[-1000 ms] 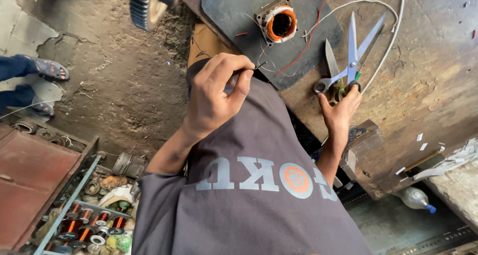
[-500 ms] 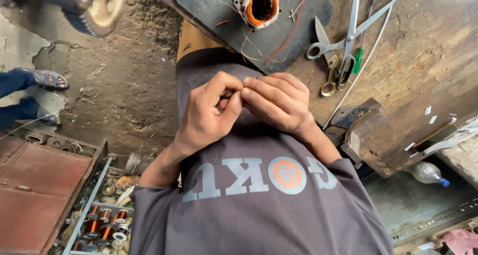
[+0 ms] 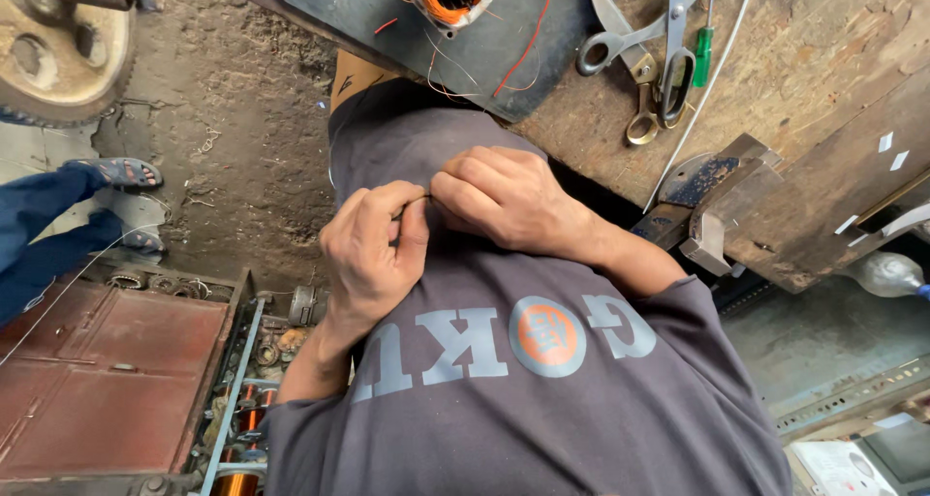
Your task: The person strips insulation from thin copper wires and white plastic tubing using scissors and a knife, then twists the exposed wire ends together. The work is performed on a wooden workbench with a motor stator and various tools nearby.
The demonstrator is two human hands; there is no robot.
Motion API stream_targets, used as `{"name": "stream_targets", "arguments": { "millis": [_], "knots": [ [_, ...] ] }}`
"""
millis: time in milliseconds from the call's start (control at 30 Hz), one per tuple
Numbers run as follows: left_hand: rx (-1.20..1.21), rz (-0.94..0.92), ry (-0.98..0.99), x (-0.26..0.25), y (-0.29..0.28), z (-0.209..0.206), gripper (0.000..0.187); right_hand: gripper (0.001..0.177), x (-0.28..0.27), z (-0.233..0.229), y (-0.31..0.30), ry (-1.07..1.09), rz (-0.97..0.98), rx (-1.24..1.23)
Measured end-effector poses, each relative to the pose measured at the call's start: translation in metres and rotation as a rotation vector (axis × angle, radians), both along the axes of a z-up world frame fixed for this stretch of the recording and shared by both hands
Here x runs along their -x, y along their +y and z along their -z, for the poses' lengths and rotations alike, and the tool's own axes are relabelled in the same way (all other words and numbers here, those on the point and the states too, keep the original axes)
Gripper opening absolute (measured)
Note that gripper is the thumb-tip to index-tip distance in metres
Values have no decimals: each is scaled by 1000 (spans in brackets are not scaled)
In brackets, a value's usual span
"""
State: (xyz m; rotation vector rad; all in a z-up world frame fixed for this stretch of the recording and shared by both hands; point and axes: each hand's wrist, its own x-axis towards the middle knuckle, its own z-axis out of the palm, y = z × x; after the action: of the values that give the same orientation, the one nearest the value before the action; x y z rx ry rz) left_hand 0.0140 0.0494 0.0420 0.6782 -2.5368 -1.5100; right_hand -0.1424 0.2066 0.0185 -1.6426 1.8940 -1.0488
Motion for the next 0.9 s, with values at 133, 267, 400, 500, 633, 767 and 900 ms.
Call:
{"name": "stream_targets", "arguments": {
  "millis": [133, 267, 400, 500, 633, 767, 900],
  "knots": [
    [789, -642, 5, -15, -2, -14, 8, 26, 9, 15, 0, 19, 189, -189],
    [492, -624, 51, -15, -2, -17, 12, 23, 18, 16, -9, 138, 230, -189],
    [20, -239, 38, -1, -1, -20, 10, 38, 20, -1, -20, 10, 173, 98],
    [-103, -163, 55, 13, -4, -18, 8, 46, 18, -13, -26, -109, 114, 217],
    [-33, -71, 33, 22, -13, -21, 8, 33, 18, -15, -33, -65, 141, 251],
    [177, -11, 37, 24, -21, -22, 18, 26, 19, -13, -37, -35, 144, 198],
    [343, 55, 58, 23, -30, -12, 25, 25, 16, -16, -39, -41, 159, 92]
  ]
}}
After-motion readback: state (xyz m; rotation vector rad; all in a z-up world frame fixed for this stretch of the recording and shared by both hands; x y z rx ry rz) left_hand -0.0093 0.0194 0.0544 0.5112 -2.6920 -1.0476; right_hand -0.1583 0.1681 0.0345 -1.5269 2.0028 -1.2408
